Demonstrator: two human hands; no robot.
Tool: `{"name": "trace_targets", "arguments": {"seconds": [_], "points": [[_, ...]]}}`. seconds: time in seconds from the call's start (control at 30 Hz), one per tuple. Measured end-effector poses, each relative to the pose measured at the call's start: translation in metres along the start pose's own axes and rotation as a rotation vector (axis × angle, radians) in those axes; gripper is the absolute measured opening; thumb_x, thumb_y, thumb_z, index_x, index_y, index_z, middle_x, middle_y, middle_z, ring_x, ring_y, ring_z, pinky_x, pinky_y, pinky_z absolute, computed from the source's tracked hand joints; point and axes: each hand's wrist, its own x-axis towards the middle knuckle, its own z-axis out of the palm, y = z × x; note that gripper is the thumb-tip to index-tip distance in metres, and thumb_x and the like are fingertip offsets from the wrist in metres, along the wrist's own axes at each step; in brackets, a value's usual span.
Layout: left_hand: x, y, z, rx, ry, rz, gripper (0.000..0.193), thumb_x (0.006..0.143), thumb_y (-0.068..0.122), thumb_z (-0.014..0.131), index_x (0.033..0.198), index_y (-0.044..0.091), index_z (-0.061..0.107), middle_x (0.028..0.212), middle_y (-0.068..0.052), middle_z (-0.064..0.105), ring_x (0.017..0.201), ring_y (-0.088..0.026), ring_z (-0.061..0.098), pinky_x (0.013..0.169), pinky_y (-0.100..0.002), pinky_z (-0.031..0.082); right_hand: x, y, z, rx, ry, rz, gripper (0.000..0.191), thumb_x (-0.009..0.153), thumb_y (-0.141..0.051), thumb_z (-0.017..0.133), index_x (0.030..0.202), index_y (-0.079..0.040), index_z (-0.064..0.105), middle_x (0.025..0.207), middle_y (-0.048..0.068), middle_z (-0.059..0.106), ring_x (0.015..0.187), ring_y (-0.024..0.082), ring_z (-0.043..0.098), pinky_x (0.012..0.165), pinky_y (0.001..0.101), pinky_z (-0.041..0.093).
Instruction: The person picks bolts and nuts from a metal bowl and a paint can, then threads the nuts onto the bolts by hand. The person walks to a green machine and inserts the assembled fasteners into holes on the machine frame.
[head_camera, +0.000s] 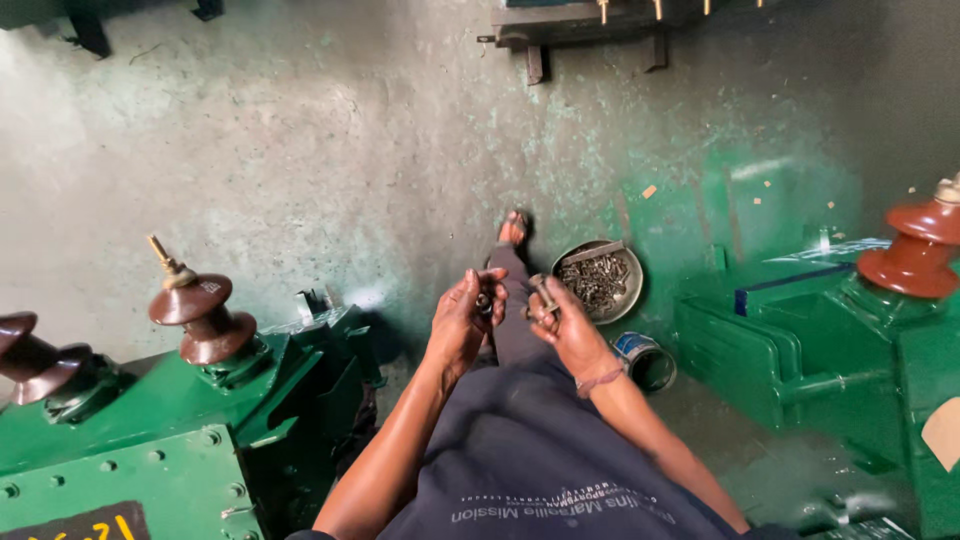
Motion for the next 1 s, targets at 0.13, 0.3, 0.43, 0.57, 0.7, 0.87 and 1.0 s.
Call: {"name": "trace_targets", "arguments": {"seconds": [0.13, 0.3, 0.43, 0.57, 0.7, 0.87, 1.0], "points": [[0.042, 0.052, 0.024, -0.017, 0.020, 0.073, 0.046, 0.111, 0.035, 0.047, 0.120, -0.006, 0.065, 0.092, -0.009, 0.067, 0.076, -0.016, 0.060, 0.071, -0.029, 0.050, 0.053, -0.073, 0.020, -0.007, 0.035, 0.043, 0.025, 0.108, -0.042, 0.047, 0.099, -0.020, 0.054, 0.074, -0.007, 0.044, 0.067, 0.004, 0.042, 0.064, 0.0228, 0.038], [0.087, 0.123, 0.046, -0.039, 0.092, 0.098, 0.052, 0.110, 0.042, 0.047, 0.123, -0.006, 0.064, 0.095, -0.009, 0.067, 0.081, -0.019, 0.061, 0.074, -0.032, 0.050, 0.134, -0.149, 0.065, -0.015, -0.164, -0.079, 0.030, 0.112, -0.041, 0.046, 0.097, -0.017, 0.056, 0.082, -0.004, 0.052, 0.072, 0.008, 0.044, 0.065, 0.0260, 0.037], [0.126, 0.181, 0.042, -0.216, 0.052, 0.130, 0.071, 0.105, 0.056, 0.044, 0.136, -0.006, 0.058, 0.111, -0.013, 0.068, 0.099, -0.022, 0.065, 0.090, -0.038, 0.054, 0.202, -0.190, 0.108, 0.116, -0.215, -0.035, 0.021, 0.111, -0.036, 0.050, 0.106, -0.017, 0.059, 0.080, -0.005, 0.047, 0.072, 0.006, 0.041, 0.065, 0.0254, 0.035], [0.174, 0.240, 0.034, -0.465, -0.165, 0.159, 0.085, 0.101, 0.066, 0.038, 0.149, -0.002, 0.047, 0.132, -0.019, 0.064, 0.124, -0.032, 0.063, 0.111, -0.048, 0.050, 0.275, -0.224, 0.148, 0.124, -0.215, 0.004, 0.019, 0.113, -0.034, 0.051, 0.109, -0.017, 0.059, 0.081, -0.006, 0.044, 0.074, 0.006, 0.040, 0.066, 0.0256, 0.035], [0.237, 0.320, 0.017, -0.484, -0.270, 0.195, 0.083, 0.103, 0.067, 0.036, 0.153, 0.000, 0.045, 0.140, -0.021, 0.061, 0.133, -0.034, 0.058, 0.120, -0.052, 0.044, 0.358, -0.245, 0.197, 0.093, -0.242, 0.035, 0.021, 0.113, -0.035, 0.051, 0.111, -0.015, 0.060, 0.081, -0.006, 0.043, 0.073, 0.007, 0.039, 0.065, 0.0253, 0.035], [0.320, 0.454, -0.005, -0.330, -0.342, 0.134, 0.069, 0.111, 0.056, 0.039, 0.156, 0.004, 0.042, 0.143, -0.020, 0.059, 0.138, -0.033, 0.055, 0.124, -0.052, 0.042, 0.445, -0.278, 0.276, 0.180, -0.202, -0.008, 0.022, 0.114, -0.034, 0.050, 0.112, -0.015, 0.060, 0.081, -0.006, 0.043, 0.072, 0.007, 0.040, 0.066, 0.0259, 0.035], [0.374, 0.542, 0.001, -0.223, -0.395, 0.083, 0.063, 0.113, 0.050, 0.041, 0.156, 0.004, 0.042, 0.146, -0.019, 0.058, 0.138, -0.032, 0.055, 0.123, -0.052, 0.041, 0.504, -0.311, 0.333, 0.292, -0.177, -0.115, 0.023, 0.114, -0.034, 0.050, 0.113, -0.014, 0.061, 0.080, -0.005, 0.042, 0.072, 0.006, 0.039, 0.066, 0.0264, 0.035]]}}
